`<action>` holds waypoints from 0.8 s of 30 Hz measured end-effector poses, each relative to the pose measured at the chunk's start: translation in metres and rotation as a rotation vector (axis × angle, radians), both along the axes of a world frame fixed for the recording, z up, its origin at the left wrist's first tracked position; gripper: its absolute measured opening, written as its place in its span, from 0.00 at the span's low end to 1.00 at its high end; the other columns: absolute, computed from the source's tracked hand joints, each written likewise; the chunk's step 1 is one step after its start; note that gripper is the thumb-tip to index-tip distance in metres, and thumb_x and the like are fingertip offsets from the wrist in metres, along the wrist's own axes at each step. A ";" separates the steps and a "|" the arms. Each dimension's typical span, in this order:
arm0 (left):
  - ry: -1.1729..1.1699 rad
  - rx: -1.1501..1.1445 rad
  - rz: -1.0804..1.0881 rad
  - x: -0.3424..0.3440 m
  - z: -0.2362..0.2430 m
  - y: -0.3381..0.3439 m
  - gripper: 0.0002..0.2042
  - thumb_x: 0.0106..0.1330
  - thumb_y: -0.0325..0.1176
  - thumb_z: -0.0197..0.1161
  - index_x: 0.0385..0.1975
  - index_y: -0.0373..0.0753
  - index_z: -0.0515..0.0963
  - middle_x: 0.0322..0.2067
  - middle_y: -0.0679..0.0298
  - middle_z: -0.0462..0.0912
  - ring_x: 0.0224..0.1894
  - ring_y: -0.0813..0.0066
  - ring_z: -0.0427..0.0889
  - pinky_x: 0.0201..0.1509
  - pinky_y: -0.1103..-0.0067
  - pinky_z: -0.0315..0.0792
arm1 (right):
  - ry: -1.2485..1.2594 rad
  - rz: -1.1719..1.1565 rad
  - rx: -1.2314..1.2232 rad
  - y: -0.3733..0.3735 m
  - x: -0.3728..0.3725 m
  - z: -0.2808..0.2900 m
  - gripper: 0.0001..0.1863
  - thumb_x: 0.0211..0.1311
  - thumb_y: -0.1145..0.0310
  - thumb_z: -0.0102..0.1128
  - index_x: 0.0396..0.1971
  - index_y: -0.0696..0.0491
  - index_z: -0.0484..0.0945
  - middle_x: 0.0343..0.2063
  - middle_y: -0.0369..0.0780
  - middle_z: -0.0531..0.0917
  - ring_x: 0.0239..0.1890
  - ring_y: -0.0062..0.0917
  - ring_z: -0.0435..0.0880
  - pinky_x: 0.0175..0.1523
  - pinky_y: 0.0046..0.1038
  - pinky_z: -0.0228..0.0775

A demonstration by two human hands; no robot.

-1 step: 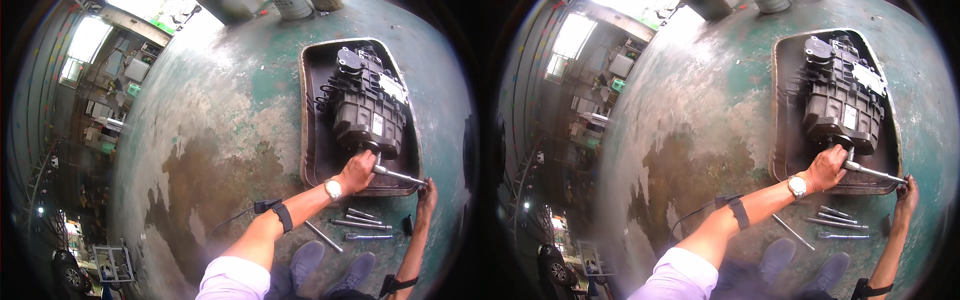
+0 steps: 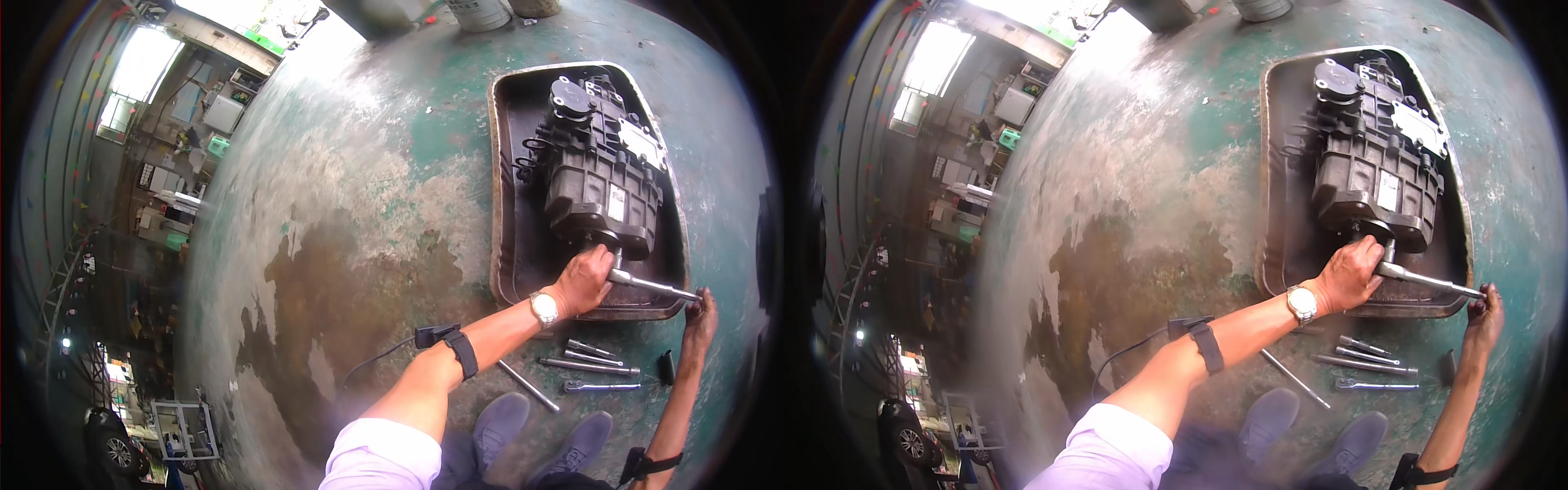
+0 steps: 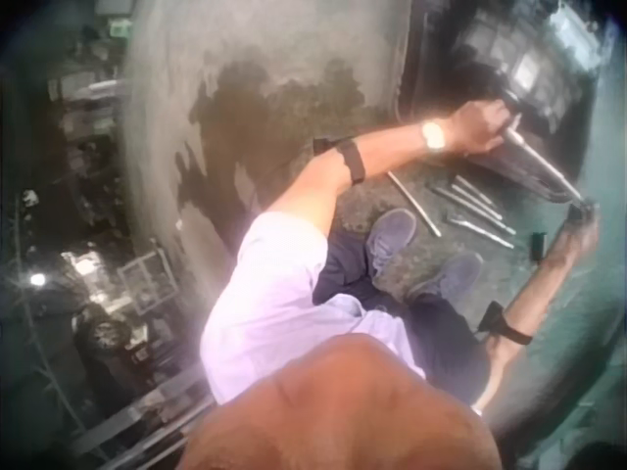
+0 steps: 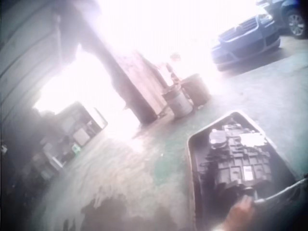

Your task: The person uses a ratchet and socket to tighten a bolt on a mechanical assembly resting in a metal tray. They repeatedly apply torque, reposition the tool, and check the fastener while working in a workshop.

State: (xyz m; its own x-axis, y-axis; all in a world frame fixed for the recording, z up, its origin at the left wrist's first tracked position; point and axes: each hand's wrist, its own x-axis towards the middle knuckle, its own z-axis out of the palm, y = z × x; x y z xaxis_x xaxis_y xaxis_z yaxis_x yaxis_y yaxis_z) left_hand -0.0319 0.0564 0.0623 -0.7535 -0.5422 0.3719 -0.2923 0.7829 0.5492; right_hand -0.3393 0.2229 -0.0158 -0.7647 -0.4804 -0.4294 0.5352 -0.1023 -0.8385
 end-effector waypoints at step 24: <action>0.007 0.009 -0.006 0.000 -0.005 -0.001 0.20 0.44 0.26 0.69 0.36 0.32 0.67 0.35 0.49 0.70 0.37 0.49 0.75 0.40 0.65 0.73 | 0.091 0.120 -0.033 -0.007 0.032 0.045 0.09 0.67 0.71 0.56 0.44 0.56 0.75 0.32 0.34 0.81 0.22 0.11 0.71 0.28 0.17 0.66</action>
